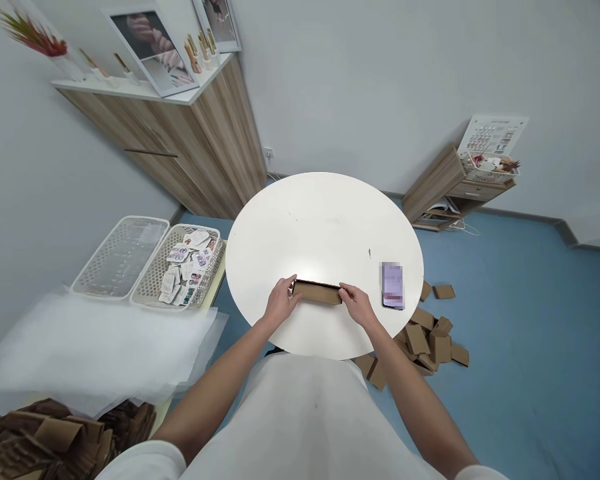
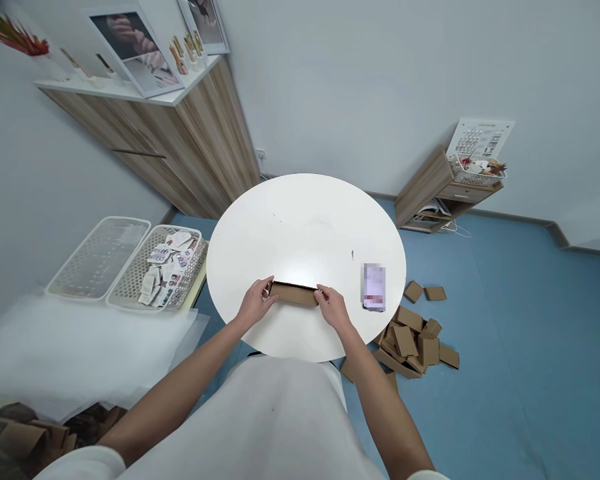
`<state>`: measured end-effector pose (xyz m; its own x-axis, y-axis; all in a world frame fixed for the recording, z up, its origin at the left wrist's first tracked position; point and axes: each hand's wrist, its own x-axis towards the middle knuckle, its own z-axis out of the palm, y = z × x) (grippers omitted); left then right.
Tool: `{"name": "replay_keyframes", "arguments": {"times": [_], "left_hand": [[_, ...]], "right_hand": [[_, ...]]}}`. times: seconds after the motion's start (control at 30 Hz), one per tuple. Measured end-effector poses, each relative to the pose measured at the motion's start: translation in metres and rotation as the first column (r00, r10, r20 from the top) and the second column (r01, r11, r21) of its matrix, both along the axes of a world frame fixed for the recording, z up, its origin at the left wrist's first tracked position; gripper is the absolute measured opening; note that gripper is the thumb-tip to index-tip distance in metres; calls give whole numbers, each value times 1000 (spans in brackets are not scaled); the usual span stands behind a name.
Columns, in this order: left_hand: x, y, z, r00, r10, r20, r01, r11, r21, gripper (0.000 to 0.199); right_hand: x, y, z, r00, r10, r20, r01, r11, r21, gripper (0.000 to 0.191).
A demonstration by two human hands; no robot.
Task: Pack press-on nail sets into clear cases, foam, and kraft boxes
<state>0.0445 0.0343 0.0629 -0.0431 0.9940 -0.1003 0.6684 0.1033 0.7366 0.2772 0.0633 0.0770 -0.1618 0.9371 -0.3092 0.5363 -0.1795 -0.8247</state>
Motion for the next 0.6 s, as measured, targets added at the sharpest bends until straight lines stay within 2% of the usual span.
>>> {"name": "replay_keyframes", "arguments": {"times": [0.23,0.4,0.5,0.6], "left_hand": [[-1,-2,2,1000,21,-9,-21,1000,9,46],[-1,-6,2,991,86,106,-81,995,-50,45],[-2,-5,-2,958,192,212,-165,976,-139,46],[-2,-7,-8,927,261,268,-181,940,-288,52]], "right_hand": [[6,1,-3,998,45,-46,-46,999,-12,40],[9,-2,-8,984,-24,-177,11,997,-73,41],[9,-1,-13,977,-73,-201,48,991,-124,43],[9,0,-21,978,-88,-188,57,985,-162,45]]}}
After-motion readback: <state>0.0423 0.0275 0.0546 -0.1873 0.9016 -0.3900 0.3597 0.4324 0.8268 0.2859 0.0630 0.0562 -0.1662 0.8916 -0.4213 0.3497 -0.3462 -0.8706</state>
